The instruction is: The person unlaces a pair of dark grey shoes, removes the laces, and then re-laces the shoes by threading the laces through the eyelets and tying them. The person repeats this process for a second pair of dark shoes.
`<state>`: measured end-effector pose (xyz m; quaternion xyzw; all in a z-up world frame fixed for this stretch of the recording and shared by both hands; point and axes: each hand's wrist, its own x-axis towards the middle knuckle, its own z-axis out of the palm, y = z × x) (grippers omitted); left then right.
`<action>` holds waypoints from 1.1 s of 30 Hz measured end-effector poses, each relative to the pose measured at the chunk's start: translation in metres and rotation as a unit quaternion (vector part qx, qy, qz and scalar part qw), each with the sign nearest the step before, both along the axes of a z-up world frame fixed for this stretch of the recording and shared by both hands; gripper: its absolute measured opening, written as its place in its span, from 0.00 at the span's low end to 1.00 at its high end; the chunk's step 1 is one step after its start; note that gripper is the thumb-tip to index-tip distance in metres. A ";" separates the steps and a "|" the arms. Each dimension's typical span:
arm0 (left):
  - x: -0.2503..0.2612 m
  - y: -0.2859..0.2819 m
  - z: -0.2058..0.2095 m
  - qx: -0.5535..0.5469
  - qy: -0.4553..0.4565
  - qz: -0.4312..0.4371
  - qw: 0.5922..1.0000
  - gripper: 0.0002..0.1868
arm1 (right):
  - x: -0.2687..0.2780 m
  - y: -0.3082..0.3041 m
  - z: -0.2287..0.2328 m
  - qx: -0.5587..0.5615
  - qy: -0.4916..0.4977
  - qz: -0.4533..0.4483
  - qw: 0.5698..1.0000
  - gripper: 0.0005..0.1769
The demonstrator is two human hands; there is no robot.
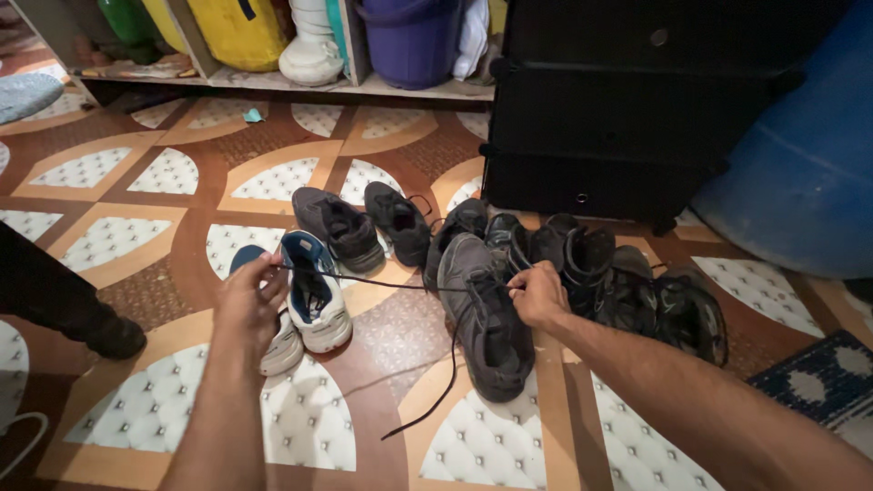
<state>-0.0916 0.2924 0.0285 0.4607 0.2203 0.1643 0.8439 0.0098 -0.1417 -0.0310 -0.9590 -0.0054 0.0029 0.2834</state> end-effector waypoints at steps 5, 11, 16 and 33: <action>0.025 -0.065 0.001 -0.057 -0.074 0.002 0.996 0.06 | 0.005 -0.007 -0.011 -0.003 -0.036 0.021 0.999 0.08; 0.051 -0.196 -0.025 0.198 -0.058 -0.122 0.971 0.09 | 0.015 -0.012 -0.026 -0.009 -0.047 0.033 0.998 0.09; 0.039 -0.275 -0.032 0.384 -0.038 -0.144 0.911 0.10 | 0.018 -0.013 -0.028 -0.014 -0.038 0.031 0.999 0.10; 0.019 -0.310 -0.030 0.526 0.117 -0.082 0.838 0.10 | 0.002 -0.010 -0.006 0.011 -0.021 0.042 0.999 0.09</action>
